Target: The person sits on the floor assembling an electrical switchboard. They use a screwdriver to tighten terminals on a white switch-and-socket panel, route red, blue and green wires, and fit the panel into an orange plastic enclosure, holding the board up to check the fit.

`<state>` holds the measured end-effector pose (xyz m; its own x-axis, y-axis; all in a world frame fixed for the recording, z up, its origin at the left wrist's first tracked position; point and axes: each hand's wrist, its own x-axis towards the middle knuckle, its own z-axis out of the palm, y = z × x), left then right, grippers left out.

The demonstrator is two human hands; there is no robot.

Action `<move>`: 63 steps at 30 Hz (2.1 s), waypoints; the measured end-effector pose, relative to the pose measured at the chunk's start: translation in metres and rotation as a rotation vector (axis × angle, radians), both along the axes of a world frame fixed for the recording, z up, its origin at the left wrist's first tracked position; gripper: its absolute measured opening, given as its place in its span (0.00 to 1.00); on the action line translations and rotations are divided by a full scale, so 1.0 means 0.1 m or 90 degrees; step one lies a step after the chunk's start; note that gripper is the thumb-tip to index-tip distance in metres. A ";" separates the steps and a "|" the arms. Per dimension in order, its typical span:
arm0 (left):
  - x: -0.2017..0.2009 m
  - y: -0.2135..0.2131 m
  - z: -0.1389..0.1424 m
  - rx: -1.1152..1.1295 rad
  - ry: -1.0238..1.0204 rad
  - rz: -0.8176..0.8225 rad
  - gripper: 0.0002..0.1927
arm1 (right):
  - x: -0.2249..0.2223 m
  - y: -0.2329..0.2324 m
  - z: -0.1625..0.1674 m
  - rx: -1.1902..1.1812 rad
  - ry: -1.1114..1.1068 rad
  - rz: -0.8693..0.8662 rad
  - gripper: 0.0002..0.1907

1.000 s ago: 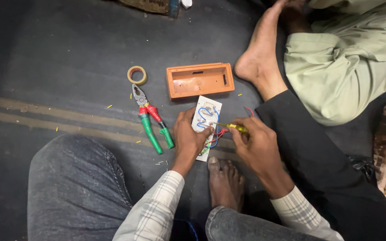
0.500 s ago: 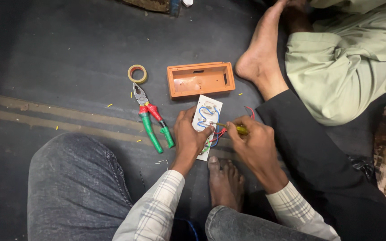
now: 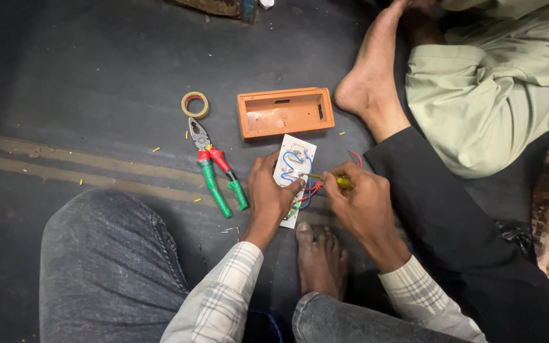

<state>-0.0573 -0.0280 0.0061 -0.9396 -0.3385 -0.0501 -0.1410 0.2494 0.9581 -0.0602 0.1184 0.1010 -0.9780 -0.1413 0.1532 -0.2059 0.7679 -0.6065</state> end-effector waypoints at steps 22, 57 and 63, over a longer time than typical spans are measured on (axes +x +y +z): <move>0.00 0.00 0.04 -0.008 0.000 0.005 0.34 | -0.13 -0.02 0.14 0.095 0.040 0.096 0.08; 0.01 0.04 0.12 0.008 -0.016 0.004 0.33 | -0.32 -0.04 0.23 0.360 -0.045 0.178 0.12; 0.03 0.03 0.14 -0.014 0.004 -0.001 0.32 | -0.38 -0.05 0.18 0.336 -0.094 0.205 0.13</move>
<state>-0.0539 -0.0249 0.0200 -0.9407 -0.3374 -0.0363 -0.1338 0.2707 0.9533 -0.0979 0.1134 0.1191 -0.8797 -0.4511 -0.1507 -0.4192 0.8851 -0.2024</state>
